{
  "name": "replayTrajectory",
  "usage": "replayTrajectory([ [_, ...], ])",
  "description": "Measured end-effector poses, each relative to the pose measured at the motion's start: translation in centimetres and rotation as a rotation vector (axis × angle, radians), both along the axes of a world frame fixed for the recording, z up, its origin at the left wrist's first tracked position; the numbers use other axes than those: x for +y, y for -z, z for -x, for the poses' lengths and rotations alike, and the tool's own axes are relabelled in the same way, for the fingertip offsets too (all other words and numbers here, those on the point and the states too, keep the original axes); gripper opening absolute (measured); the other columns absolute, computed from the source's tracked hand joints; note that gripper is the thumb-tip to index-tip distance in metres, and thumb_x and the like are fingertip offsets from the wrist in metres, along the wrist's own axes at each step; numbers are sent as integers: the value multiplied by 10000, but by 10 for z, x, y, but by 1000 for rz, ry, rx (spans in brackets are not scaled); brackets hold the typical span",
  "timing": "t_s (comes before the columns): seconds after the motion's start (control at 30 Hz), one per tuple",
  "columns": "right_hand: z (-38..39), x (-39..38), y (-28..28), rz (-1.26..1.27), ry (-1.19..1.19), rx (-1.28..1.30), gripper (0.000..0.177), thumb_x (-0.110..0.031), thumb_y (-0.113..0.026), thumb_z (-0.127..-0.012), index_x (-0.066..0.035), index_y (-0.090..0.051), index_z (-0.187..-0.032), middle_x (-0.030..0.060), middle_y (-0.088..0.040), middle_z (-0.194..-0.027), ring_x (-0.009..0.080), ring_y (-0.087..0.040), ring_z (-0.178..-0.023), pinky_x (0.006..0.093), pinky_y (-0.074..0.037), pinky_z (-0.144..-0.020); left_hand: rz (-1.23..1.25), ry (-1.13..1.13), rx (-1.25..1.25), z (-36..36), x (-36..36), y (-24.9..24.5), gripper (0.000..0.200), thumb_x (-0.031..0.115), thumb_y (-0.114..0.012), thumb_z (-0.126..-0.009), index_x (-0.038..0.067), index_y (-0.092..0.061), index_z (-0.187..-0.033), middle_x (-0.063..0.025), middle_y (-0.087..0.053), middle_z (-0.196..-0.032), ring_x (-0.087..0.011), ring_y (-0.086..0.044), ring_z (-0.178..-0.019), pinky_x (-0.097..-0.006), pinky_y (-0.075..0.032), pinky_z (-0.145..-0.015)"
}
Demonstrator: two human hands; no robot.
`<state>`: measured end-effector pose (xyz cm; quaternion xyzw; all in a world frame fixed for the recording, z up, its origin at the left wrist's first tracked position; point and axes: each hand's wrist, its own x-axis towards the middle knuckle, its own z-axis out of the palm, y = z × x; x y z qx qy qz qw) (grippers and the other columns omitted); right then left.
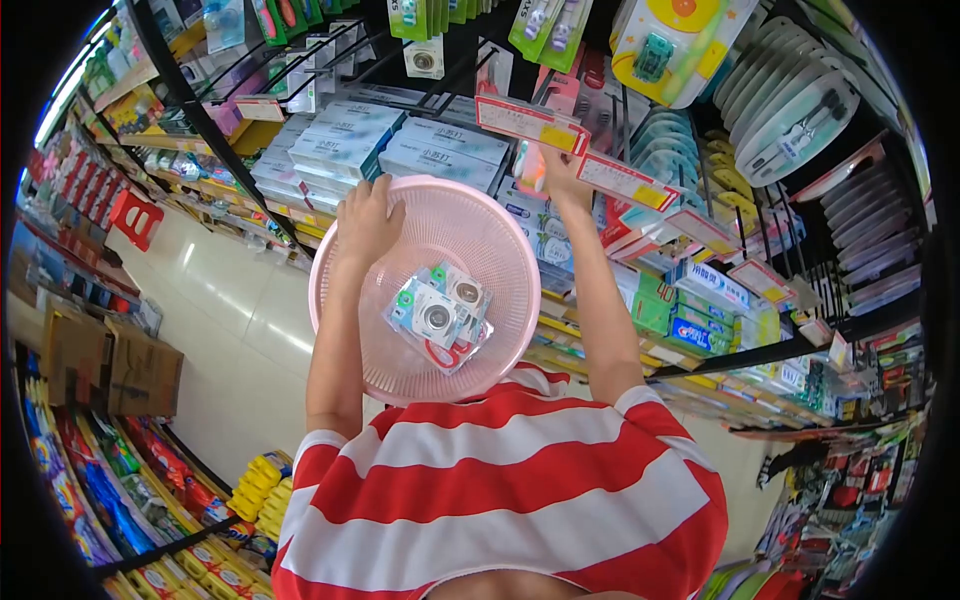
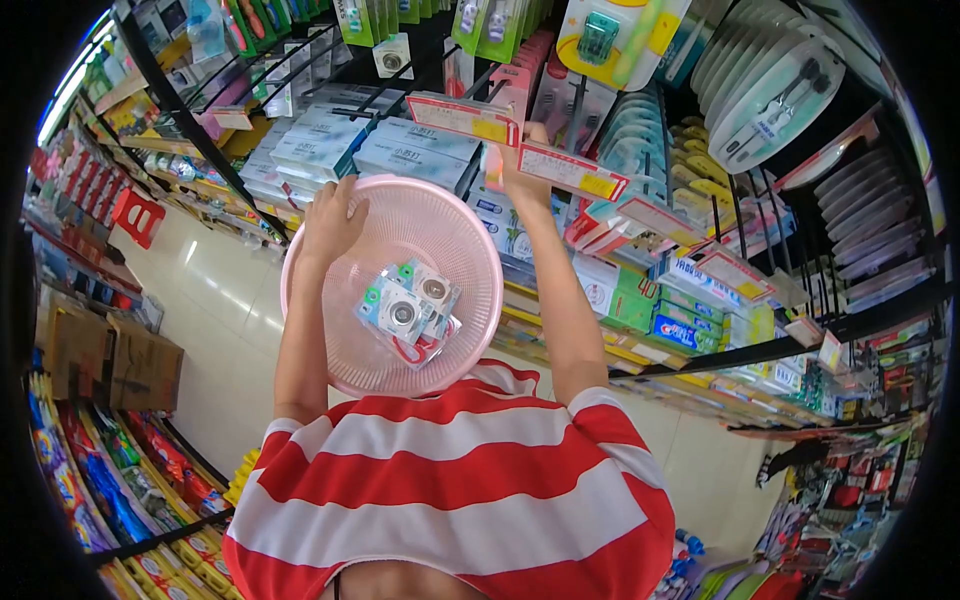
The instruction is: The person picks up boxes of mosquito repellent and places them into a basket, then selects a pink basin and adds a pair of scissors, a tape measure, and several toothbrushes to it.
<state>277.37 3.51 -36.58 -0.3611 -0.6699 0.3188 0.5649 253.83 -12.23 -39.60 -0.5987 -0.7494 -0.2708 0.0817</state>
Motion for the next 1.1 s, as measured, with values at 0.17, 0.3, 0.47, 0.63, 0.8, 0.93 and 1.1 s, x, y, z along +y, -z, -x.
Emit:
replayTrajectory([
  [0.17, -18, -28, -15, 117, -157, 108, 248, -161, -641, -798, -25, -499, -950, 49, -552, -850, 110, -525, -783, 277, -446, -691, -1, -56, 19, -20, -4, 2, 425, 256, -600, -787, 71, -503, -1158, -175, -554, -1001, -356, -530, -958, -482, -395, -804],
  [0.3, -30, -28, -16, -33, -212, 1, 259, -154, -656, -781, -37, -503, -955, 23, -537, -841, 104, -513, -804, 262, -432, -718, -9, -80, 33, -24, -6, 2, 424, 255, -601, -787, 72, -503, -1157, -174, -555, -998, -356, -534, -947, -482, -398, -797],
  [0.47, -43, -47, -23, 174, -368, 150, 223, -92, -657, -771, -26, -541, -949, 10, -563, -872, 108, -522, -797, 258, -424, -731, -21, -104, 42, -27, -5, 2, 412, 253, -598, -787, 71, -507, -1145, -174, -558, -992, -356, -538, -942, -483, -400, -797],
  [0.63, -46, -60, -16, 233, -680, 364, 294, -16, -598, -790, 49, -556, -1073, 111, -633, -943, 123, -600, -779, 260, -475, -665, -39, -115, 31, -28, -11, 6, 445, 269, -602, -794, 93, -503, -1191, -177, -566, -1001, -376, -534, -941, -469, -397, -815],
  [0.8, -38, -80, -24, 357, -799, 476, 269, -29, -619, -785, 39, -571, -1040, 87, -636, -910, 105, -602, -752, 247, -486, -664, 11, -113, 38, -33, -18, 2, 439, 269, -595, -801, 92, -505, -1192, -180, -566, -1002, -381, -532, -941, -473, -389, -826],
  [0.93, -27, -84, -25, 311, -858, 458, 311, -24, -630, -782, 32, -526, -1069, 97, -607, -963, 105, -590, -808, 234, -479, -693, -3, -95, 42, -39, -21, 2, 401, 257, -597, -782, 75, -510, -1129, -177, -559, -980, -366, -535, -943, -485, -397, -815],
  [1.1, -28, -96, -20, 329, -986, 187, 295, -35, -640, -778, -13, -509, -1042, 48, -597, -950, 80, -571, -822, 228, -468, -726, -17, -91, 44, -37, -29, 7, 421, 259, -597, -784, 82, -508, -1155, -177, -559, -981, -366, -535, -942, -479, -401, -801],
])
